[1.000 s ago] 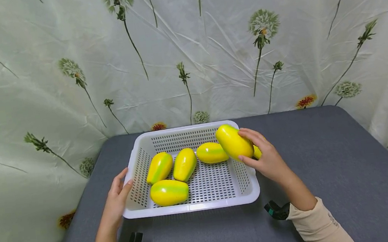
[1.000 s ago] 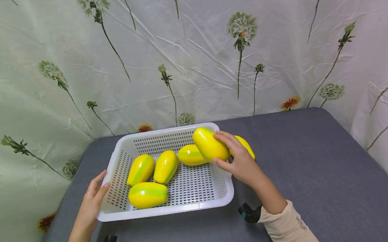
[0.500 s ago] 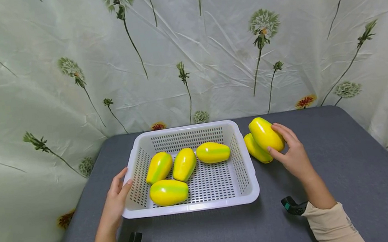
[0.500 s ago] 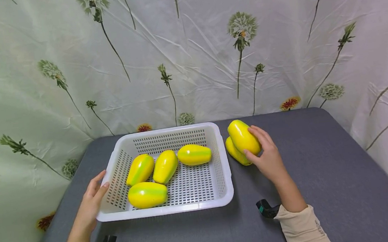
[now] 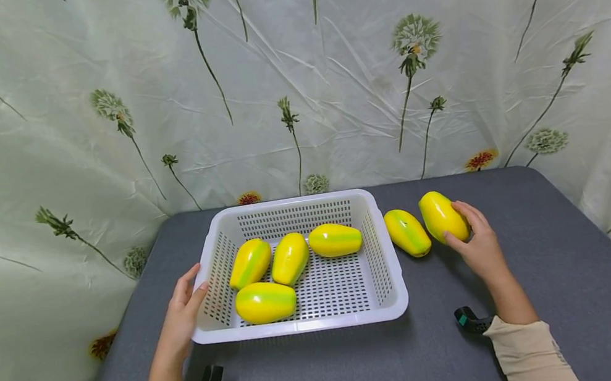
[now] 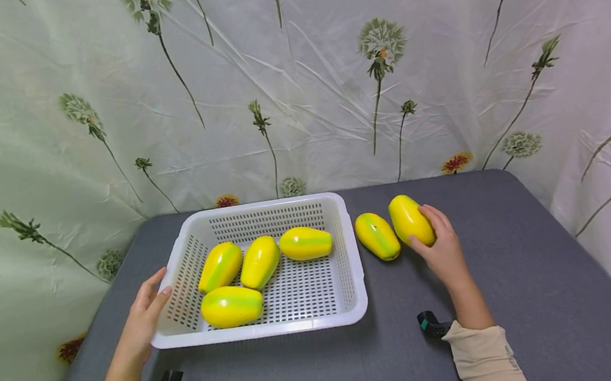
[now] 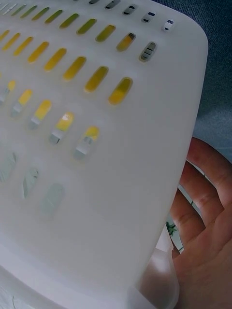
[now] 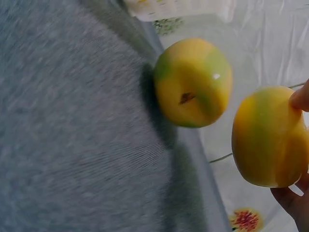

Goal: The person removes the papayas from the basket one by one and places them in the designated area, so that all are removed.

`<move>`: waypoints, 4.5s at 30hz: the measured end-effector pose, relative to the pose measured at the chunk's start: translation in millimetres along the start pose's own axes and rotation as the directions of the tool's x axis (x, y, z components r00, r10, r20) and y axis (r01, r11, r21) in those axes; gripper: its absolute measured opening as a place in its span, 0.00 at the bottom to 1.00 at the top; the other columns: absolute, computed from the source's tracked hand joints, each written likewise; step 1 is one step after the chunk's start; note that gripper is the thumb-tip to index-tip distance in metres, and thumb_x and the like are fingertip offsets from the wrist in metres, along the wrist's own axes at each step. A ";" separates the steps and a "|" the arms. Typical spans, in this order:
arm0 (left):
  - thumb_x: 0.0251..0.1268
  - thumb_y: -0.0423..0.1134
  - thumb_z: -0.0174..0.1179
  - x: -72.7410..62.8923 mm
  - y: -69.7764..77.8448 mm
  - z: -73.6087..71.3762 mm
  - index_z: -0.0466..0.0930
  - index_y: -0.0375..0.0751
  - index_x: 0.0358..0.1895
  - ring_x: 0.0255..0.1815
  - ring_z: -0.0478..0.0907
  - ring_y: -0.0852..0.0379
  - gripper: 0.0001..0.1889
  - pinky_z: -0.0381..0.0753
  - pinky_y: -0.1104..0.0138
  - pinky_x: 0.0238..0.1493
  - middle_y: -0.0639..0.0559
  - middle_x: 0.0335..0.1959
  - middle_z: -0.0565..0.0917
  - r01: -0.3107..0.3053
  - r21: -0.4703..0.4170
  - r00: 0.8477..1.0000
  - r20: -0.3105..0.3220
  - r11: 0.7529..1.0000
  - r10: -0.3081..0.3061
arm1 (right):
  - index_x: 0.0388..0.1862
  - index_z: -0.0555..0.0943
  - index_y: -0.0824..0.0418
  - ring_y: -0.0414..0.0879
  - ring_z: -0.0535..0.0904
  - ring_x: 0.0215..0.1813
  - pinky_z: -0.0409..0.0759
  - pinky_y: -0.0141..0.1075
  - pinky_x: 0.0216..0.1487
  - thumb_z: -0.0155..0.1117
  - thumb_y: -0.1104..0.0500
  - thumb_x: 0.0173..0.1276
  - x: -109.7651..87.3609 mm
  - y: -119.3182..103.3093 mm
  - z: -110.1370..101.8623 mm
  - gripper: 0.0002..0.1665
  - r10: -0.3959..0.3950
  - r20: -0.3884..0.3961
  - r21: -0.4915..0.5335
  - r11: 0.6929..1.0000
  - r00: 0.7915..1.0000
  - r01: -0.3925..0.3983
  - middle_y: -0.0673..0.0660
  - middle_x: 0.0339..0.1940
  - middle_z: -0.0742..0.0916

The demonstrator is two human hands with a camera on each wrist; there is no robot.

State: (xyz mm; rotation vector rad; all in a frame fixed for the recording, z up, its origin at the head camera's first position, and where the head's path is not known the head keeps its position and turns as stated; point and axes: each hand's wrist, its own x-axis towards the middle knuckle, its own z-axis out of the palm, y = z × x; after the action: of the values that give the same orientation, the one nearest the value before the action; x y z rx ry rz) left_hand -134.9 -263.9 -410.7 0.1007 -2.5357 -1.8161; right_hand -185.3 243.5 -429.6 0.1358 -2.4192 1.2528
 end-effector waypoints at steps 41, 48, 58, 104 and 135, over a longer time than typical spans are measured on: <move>0.69 0.49 0.44 -0.8 0.0 -1.2 0.44 0.46 0.70 0.50 0.69 0.35 0.31 0.78 0.51 0.35 0.33 0.61 0.62 -0.011 -0.020 1.000 0.018 1.000 0.012 | 0.59 0.68 0.69 0.64 0.49 0.67 0.33 0.55 0.64 0.63 0.68 0.57 -0.9 -2.7 1.5 0.29 -0.100 -0.001 -0.029 0.995 0.995 0.100 0.69 0.63 0.66; 0.69 0.49 0.44 -0.5 1.7 -0.9 0.44 0.46 0.70 0.51 0.69 0.34 0.31 0.78 0.51 0.33 0.34 0.62 0.61 0.001 -0.030 1.000 0.024 1.000 -0.001 | 0.58 0.69 0.69 0.62 0.51 0.67 0.35 0.52 0.65 0.64 0.70 0.55 1.4 -26.7 -3.3 0.30 -0.172 -0.020 -0.054 0.984 0.985 0.171 0.68 0.62 0.68; 0.69 0.48 0.44 -0.1 0.2 -0.8 0.44 0.45 0.70 0.50 0.70 0.35 0.30 0.78 0.52 0.33 0.33 0.61 0.63 -0.004 -0.023 1.000 0.018 1.000 0.005 | 0.57 0.70 0.68 0.56 0.54 0.67 0.39 0.47 0.67 0.66 0.73 0.50 7.3 -62.2 -9.9 0.33 -0.298 -0.049 -0.048 0.954 0.953 0.296 0.64 0.60 0.71; 0.69 0.49 0.44 2.4 -1.3 -1.6 0.45 0.47 0.70 0.50 0.70 0.34 0.31 0.79 0.53 0.31 0.34 0.62 0.62 0.013 -0.018 1.000 0.017 1.000 -0.013 | 0.65 0.60 0.60 0.55 0.64 0.61 0.62 0.47 0.60 0.65 0.58 0.59 65.0 -133.7 121.2 0.38 -0.244 0.512 0.213 0.965 0.824 0.153 0.58 0.64 0.67; 0.69 0.49 0.43 0.7 0.9 -1.3 0.44 0.46 0.70 0.51 0.68 0.34 0.31 0.78 0.51 0.33 0.33 0.61 0.62 -0.005 -0.015 1.000 0.012 1.000 0.005 | 0.61 0.67 0.59 0.51 0.65 0.60 0.63 0.45 0.59 0.68 0.61 0.54 66.2 -112.3 139.3 0.35 0.040 0.758 -0.128 0.988 0.652 0.088 0.56 0.61 0.71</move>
State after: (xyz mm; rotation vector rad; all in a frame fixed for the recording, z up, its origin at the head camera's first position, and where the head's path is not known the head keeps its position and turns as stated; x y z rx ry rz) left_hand -135.5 -264.9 -409.5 0.0834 -2.5273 -1.8393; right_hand -258.9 72.2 -389.0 0.8014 -3.1920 1.1181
